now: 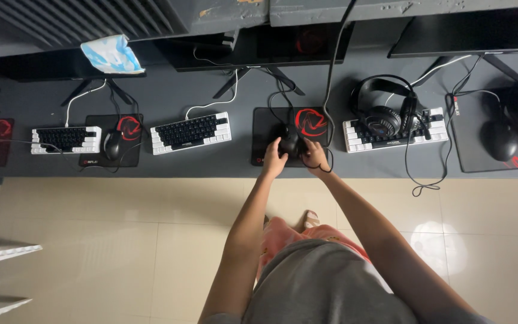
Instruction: Organizing and aligning gaming keyboards, mice, and headsets at computer stations.
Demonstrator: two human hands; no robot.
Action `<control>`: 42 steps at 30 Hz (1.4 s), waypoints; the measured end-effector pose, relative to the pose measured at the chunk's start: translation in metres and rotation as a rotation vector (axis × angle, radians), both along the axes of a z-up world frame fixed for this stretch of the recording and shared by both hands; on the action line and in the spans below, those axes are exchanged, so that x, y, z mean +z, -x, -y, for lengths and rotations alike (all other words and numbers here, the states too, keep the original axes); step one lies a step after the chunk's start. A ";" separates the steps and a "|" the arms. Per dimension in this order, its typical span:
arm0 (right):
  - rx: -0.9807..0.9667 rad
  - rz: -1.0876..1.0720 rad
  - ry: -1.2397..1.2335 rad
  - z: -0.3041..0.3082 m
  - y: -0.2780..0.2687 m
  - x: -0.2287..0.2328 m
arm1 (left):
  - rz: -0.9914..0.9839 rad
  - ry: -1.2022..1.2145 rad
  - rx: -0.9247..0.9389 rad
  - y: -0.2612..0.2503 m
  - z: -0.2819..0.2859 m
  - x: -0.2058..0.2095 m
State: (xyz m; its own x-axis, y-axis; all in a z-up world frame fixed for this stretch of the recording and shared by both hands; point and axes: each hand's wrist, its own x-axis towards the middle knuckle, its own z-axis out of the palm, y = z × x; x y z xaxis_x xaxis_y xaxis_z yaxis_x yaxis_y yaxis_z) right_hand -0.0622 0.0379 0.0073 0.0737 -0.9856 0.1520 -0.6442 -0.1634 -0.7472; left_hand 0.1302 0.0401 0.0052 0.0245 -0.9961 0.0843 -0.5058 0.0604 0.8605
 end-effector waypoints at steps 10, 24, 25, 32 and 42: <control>-0.009 0.039 0.093 0.020 0.007 -0.057 | 0.120 0.199 -0.051 -0.007 0.014 -0.005; -0.519 -0.034 -0.131 0.045 0.062 -0.103 | 0.348 -0.296 0.539 -0.050 -0.010 -0.022; -0.517 -0.033 -0.130 0.046 0.064 -0.093 | 0.348 -0.295 0.542 -0.050 -0.012 -0.023; -0.490 -0.036 -0.277 0.052 0.066 -0.080 | 0.343 -0.283 0.476 -0.052 -0.023 -0.007; -0.161 -0.266 0.251 -0.003 0.015 -0.009 | 0.057 0.164 0.057 0.011 -0.004 0.015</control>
